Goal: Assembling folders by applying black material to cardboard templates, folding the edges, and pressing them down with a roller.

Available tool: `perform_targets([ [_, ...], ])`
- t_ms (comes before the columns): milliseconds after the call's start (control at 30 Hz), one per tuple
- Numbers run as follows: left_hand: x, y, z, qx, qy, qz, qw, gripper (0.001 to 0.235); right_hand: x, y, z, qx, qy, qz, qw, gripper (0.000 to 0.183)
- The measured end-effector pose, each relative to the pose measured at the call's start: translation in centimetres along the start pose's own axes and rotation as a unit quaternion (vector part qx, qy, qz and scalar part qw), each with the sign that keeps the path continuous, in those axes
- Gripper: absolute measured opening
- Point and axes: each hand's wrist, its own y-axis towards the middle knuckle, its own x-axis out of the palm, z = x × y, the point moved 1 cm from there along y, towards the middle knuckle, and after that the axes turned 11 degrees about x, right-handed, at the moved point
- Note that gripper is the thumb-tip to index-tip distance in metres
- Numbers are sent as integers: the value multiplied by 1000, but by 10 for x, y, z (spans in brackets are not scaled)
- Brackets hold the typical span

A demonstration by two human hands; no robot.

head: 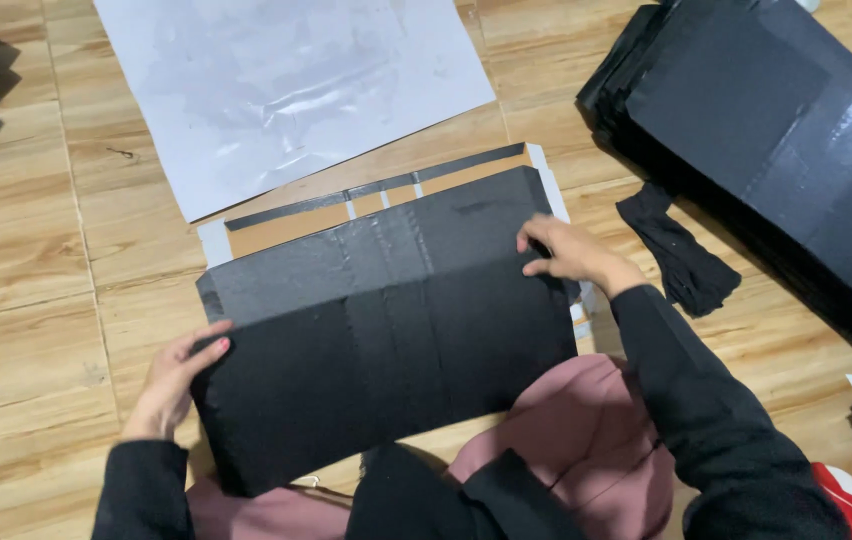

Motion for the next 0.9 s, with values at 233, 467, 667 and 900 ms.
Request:
perform_targets([
  [233, -3, -52, -53, -68, -129, 101, 984, 35, 39, -47, 21, 60, 498, 49, 863, 22],
  [467, 35, -40, 16, -13, -101, 135, 986, 43, 48, -58, 36, 20, 669, 158, 726, 22],
  [667, 167, 17, 147, 140, -61, -47, 987, 41, -23, -110, 141, 93, 509, 440, 734, 26],
  [900, 389, 88, 222, 201, -134, -255, 936, 24, -76, -210, 368, 381, 452, 458, 664, 37],
])
